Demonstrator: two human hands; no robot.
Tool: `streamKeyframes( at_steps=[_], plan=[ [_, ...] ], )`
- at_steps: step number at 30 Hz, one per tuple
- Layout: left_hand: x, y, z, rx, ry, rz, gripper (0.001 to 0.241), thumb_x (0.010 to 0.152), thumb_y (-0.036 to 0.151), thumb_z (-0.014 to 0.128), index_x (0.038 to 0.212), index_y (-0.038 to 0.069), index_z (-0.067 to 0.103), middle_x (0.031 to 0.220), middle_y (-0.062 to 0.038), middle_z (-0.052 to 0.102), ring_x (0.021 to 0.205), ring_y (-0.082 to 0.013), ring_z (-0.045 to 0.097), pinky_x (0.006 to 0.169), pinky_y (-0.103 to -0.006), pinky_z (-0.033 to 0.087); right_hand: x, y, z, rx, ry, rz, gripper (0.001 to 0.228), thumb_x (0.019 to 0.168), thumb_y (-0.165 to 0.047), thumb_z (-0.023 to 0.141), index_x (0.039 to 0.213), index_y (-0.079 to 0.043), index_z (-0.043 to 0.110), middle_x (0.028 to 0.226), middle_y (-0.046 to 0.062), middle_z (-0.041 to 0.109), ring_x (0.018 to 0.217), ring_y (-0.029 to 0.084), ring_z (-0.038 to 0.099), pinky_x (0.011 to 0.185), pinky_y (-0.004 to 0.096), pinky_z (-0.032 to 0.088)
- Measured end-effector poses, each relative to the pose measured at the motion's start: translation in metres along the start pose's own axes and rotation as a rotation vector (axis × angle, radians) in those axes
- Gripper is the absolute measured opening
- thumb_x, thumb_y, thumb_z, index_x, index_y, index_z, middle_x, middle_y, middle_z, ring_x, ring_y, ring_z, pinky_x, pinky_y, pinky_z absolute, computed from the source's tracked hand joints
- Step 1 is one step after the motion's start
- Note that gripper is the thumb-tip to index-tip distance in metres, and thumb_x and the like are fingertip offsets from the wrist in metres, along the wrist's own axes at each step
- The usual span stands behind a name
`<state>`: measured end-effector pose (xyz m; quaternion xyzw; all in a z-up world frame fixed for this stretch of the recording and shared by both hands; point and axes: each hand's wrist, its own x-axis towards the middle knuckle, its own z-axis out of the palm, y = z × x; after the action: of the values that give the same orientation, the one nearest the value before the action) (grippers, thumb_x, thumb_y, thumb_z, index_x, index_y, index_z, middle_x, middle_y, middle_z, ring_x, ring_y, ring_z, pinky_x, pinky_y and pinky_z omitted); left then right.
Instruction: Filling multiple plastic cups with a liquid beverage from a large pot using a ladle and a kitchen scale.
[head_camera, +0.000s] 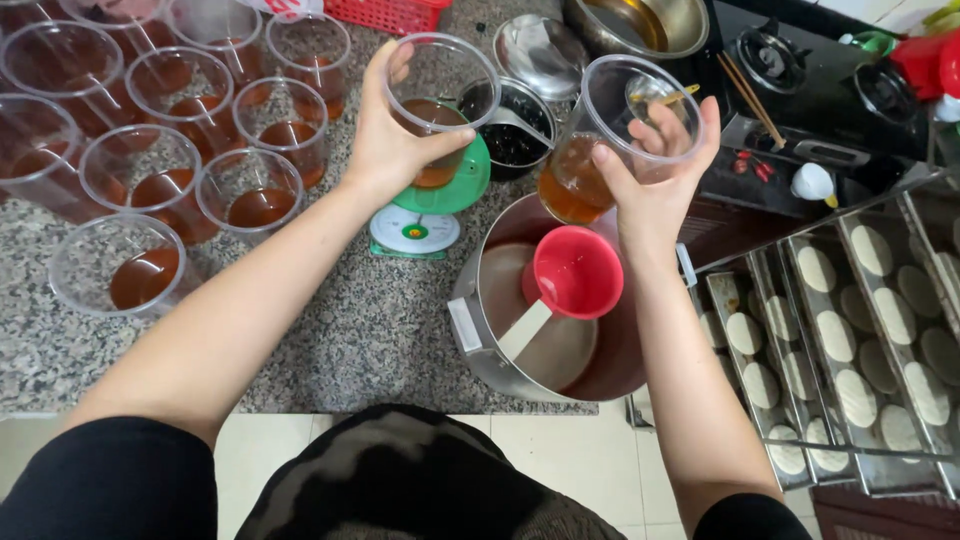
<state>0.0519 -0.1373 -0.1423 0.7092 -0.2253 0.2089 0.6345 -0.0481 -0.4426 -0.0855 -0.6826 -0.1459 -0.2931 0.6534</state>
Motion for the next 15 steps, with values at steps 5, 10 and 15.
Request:
streamKeyframes(
  at_steps=[5, 10, 15],
  plan=[
    [-0.002, -0.003, -0.004, 0.022, -0.055, -0.001, 0.123, 0.075, 0.023, 0.104, 0.161, 0.005, 0.019, 0.166, -0.023, 0.038, 0.156, -0.0355, 0.036, 0.131, -0.0454, 0.031, -0.004, 0.004, -0.001, 0.039, -0.025, -0.016, 0.105, 0.099, 0.016, 0.081, 0.164, -0.017, 0.005, 0.15, 0.014, 0.044, 0.123, 0.021, 0.05, 0.113, 0.036, 0.052],
    [-0.009, 0.001, -0.009, 0.034, -0.097, 0.003, 0.13, 0.078, 0.024, 0.105, 0.165, 0.005, 0.01, 0.169, -0.027, 0.028, 0.161, -0.0379, 0.027, 0.134, -0.0468, 0.024, -0.006, 0.002, 0.005, 0.019, -0.031, 0.023, 0.104, 0.102, 0.016, 0.082, 0.165, -0.017, 0.006, 0.152, 0.014, 0.042, 0.125, 0.022, 0.05, 0.113, 0.036, 0.052],
    [-0.012, -0.002, -0.011, -0.001, -0.13, -0.018, 0.13, 0.081, 0.023, 0.103, 0.167, 0.008, 0.007, 0.171, -0.028, 0.023, 0.163, -0.0384, 0.021, 0.134, -0.0465, 0.024, -0.006, 0.001, 0.007, 0.03, -0.046, 0.028, 0.104, 0.102, 0.016, 0.082, 0.165, -0.018, 0.006, 0.153, 0.014, 0.041, 0.126, 0.022, 0.051, 0.113, 0.037, 0.053]
  ],
)
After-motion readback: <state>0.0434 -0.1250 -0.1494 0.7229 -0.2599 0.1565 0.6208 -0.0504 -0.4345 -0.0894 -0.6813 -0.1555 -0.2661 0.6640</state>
